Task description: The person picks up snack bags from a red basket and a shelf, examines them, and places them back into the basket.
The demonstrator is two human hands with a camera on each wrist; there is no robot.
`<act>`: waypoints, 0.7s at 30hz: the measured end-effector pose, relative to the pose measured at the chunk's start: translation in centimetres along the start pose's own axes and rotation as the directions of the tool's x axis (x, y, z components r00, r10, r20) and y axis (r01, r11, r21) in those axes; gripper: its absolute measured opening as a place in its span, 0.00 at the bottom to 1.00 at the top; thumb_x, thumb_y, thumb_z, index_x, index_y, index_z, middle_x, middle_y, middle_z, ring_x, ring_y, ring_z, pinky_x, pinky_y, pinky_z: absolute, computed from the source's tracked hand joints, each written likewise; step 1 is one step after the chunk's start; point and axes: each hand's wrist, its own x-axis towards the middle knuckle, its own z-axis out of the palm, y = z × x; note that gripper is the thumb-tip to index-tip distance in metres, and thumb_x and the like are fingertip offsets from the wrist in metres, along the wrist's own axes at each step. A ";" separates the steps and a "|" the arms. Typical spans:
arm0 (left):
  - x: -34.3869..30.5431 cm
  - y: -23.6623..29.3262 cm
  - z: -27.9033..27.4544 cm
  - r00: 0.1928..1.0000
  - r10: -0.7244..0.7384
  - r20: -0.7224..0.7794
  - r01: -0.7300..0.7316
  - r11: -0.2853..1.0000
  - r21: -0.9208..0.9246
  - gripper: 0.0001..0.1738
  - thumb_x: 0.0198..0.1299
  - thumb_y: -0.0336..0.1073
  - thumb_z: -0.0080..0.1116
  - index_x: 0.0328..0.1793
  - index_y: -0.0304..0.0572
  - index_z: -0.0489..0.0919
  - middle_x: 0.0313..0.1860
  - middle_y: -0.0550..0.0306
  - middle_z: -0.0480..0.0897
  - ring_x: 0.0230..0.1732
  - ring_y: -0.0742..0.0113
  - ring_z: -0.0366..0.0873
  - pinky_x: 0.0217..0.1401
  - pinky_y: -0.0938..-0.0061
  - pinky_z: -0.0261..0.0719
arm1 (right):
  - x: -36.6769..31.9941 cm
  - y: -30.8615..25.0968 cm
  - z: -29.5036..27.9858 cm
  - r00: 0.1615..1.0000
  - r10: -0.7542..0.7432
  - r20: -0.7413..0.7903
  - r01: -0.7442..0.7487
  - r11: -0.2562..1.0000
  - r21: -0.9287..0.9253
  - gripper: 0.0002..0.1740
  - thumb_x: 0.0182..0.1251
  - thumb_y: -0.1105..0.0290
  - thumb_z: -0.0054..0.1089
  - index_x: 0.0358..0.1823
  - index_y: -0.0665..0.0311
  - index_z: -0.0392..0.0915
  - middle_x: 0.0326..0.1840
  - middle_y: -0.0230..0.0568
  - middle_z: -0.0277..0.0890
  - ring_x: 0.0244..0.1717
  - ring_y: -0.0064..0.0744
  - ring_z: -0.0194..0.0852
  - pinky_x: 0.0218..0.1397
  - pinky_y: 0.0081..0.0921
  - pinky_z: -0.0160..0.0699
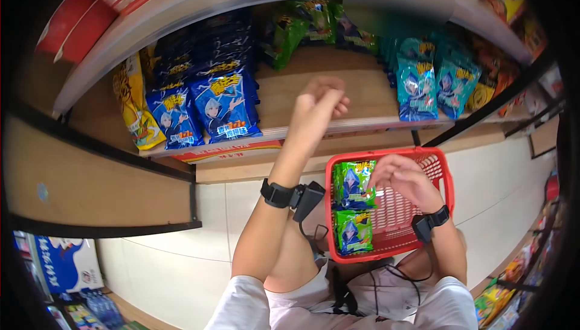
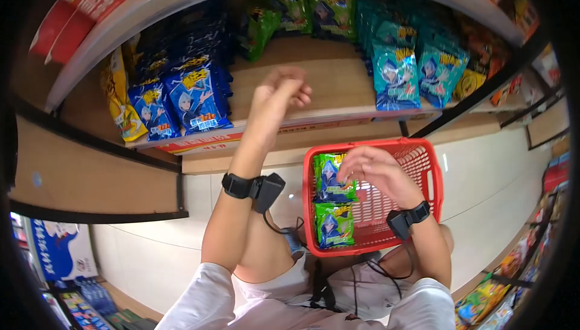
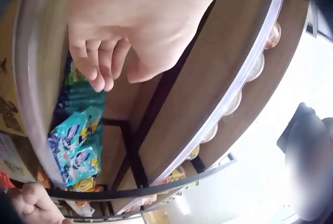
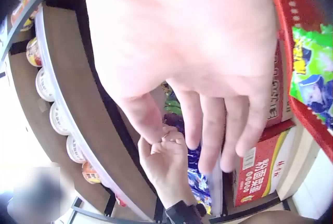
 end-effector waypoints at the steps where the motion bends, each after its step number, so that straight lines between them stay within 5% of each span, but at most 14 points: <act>1: 0.6 0.0 -0.7 0.989 0.090 -0.113 -0.089 0.996 0.013 0.13 0.70 0.35 0.53 0.54 0.35 0.77 0.36 0.56 0.82 0.36 0.74 0.79 0.42 0.79 0.76 | 0.7 -0.5 0.7 0.996 -0.067 -0.058 0.067 0.998 -0.003 0.21 0.72 0.58 0.55 0.55 0.68 0.74 0.49 0.49 0.81 0.52 0.41 0.81 0.55 0.31 0.77; 5: 5.1 -1.5 -3.1 0.873 0.261 -0.412 -0.204 0.963 0.177 0.14 0.63 0.37 0.60 0.51 0.37 0.80 0.36 0.51 0.84 0.37 0.63 0.82 0.44 0.69 0.79 | 6.1 -3.9 1.7 0.971 -0.167 -0.171 0.148 0.982 -0.117 0.16 0.74 0.66 0.52 0.57 0.68 0.73 0.51 0.48 0.82 0.51 0.37 0.83 0.55 0.29 0.79; 8: 6.6 1.0 -3.9 0.829 0.370 -0.419 -0.143 0.866 0.480 0.19 0.62 0.40 0.60 0.55 0.37 0.80 0.44 0.42 0.86 0.45 0.48 0.85 0.51 0.61 0.80 | 12.1 -5.7 2.3 0.940 -0.196 -0.280 0.157 0.975 -0.155 0.16 0.74 0.67 0.50 0.56 0.68 0.74 0.50 0.48 0.82 0.48 0.36 0.84 0.52 0.28 0.81; 12: 7.2 -0.6 -5.9 0.801 0.409 -0.437 -0.129 0.831 0.542 0.24 0.63 0.39 0.56 0.64 0.38 0.77 0.56 0.33 0.82 0.60 0.34 0.78 0.61 0.53 0.76 | 20.3 -6.4 3.9 0.883 -0.350 -0.313 0.216 0.895 -0.391 0.16 0.71 0.71 0.52 0.57 0.67 0.75 0.49 0.48 0.82 0.47 0.36 0.84 0.47 0.27 0.83; 17: 7.1 -2.1 -7.5 0.851 0.344 -0.396 -0.111 0.856 0.505 0.27 0.65 0.38 0.54 0.70 0.39 0.73 0.58 0.30 0.80 0.62 0.34 0.76 0.65 0.55 0.74 | 28.7 -3.1 1.8 0.828 -0.484 -0.284 0.338 0.833 -0.437 0.19 0.68 0.72 0.56 0.59 0.67 0.74 0.48 0.43 0.81 0.43 0.33 0.83 0.44 0.26 0.84; 18: 7.3 -2.2 -7.5 0.860 0.321 -0.396 -0.116 0.880 0.460 0.27 0.65 0.38 0.54 0.69 0.38 0.73 0.60 0.31 0.80 0.64 0.36 0.75 0.66 0.58 0.72 | 29.1 -3.3 2.0 0.840 -0.467 -0.277 0.292 0.818 -0.495 0.20 0.69 0.71 0.56 0.62 0.69 0.73 0.54 0.47 0.79 0.52 0.35 0.81 0.52 0.29 0.84; 21: 7.8 -2.9 -7.2 0.884 0.277 -0.377 -0.125 0.916 0.381 0.29 0.66 0.37 0.52 0.73 0.36 0.70 0.64 0.29 0.76 0.68 0.36 0.72 0.70 0.61 0.68 | 30.5 -3.5 2.0 0.760 -0.623 -0.187 0.260 0.555 -0.790 0.21 0.67 0.71 0.58 0.61 0.69 0.74 0.53 0.47 0.79 0.50 0.32 0.79 0.50 0.27 0.81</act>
